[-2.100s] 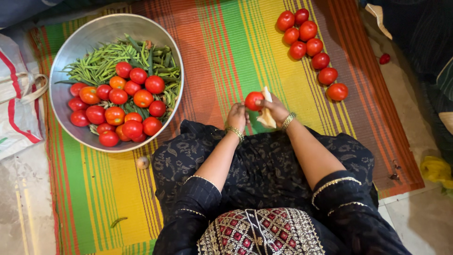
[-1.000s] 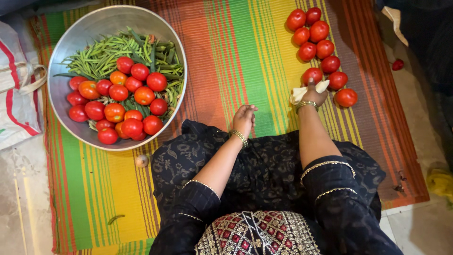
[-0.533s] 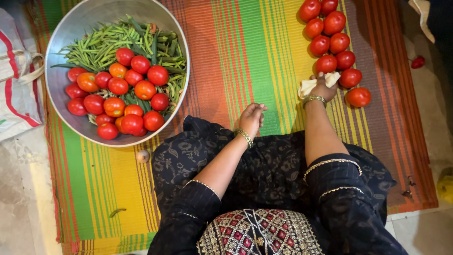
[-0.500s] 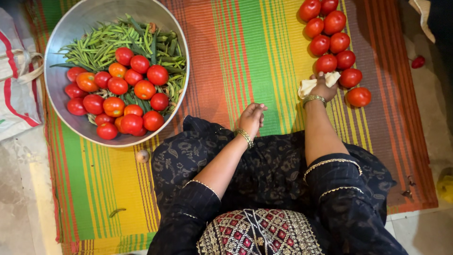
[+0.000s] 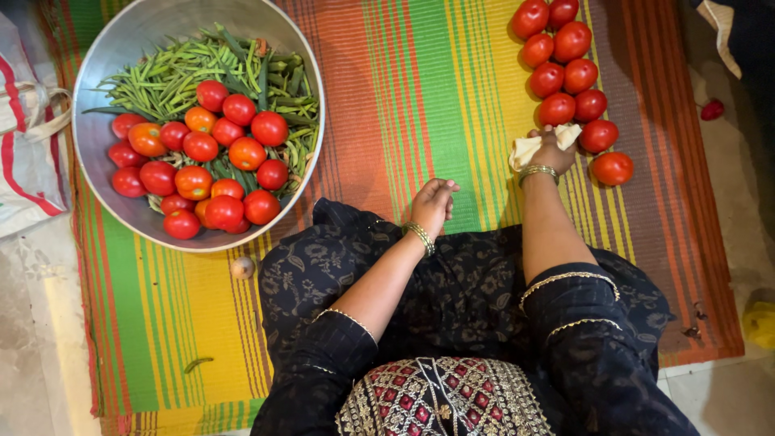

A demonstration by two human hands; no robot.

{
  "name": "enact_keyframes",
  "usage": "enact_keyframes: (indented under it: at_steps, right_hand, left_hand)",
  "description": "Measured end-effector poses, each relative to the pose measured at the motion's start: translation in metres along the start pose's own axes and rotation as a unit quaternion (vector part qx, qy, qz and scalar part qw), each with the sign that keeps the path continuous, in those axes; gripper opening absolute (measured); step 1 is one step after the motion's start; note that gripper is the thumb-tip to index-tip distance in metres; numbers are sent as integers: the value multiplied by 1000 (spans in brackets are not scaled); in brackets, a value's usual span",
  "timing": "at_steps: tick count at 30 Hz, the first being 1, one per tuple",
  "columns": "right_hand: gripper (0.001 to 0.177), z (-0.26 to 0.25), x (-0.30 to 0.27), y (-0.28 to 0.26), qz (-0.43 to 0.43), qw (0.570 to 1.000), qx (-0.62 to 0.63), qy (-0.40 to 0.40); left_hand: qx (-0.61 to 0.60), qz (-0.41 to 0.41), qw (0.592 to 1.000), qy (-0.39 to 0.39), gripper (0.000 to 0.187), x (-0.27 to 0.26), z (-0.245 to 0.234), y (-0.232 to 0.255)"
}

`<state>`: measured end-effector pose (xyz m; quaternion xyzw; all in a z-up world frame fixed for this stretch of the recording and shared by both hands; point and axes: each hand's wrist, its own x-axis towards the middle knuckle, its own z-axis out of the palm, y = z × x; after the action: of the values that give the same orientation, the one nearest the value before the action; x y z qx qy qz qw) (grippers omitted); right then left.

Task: The person wipes individual tomatoes with a cloth, placing each one in a row on a mat after taking it from a large bowl containing tomatoes and green beans.

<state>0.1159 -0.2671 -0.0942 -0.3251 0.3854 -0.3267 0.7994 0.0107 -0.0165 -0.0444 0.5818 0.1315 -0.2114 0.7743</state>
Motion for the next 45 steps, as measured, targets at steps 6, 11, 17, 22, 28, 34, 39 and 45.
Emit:
enact_keyframes:
  at_steps: [6, 11, 17, 22, 28, 34, 39, 45]
  right_hand:
    - [34, -1, -1, -1, 13, 1000, -4, 1]
    - [39, -9, 2, 4, 4, 1000, 9, -30]
    - [37, -16, -8, 2, 19, 994, -76, -72]
    - [25, -27, -28, 6, -61, 905, -396, -143]
    - [40, -41, -39, 12, -152, 735, -620, -229]
    - [36, -35, -73, -13, -255, 601, -697, -296]
    - [28, -12, -122, -80, -416, 538, -644, -350]
    - [29, -21, -185, -151, -230, 676, -614, -337]
  left_hand:
    - [10, 1, 1000, -2, 25, -1, 1, 4]
    - [7, 10, 1000, 8, 24, 0, 1, 0]
    - [4, 43, 999, 22, 23, 6, 1, -7]
    - [89, 82, 992, 28, 26, -3, 2, 9]
    - [359, 210, 907, 70, 29, -36, -4, 60]
    - [429, 276, 855, 95, 16, -52, -38, 117]
    - [404, 193, 865, 227, 13, -52, -111, 162]
    - [466, 38, 758, 454, 51, -55, -215, 186]
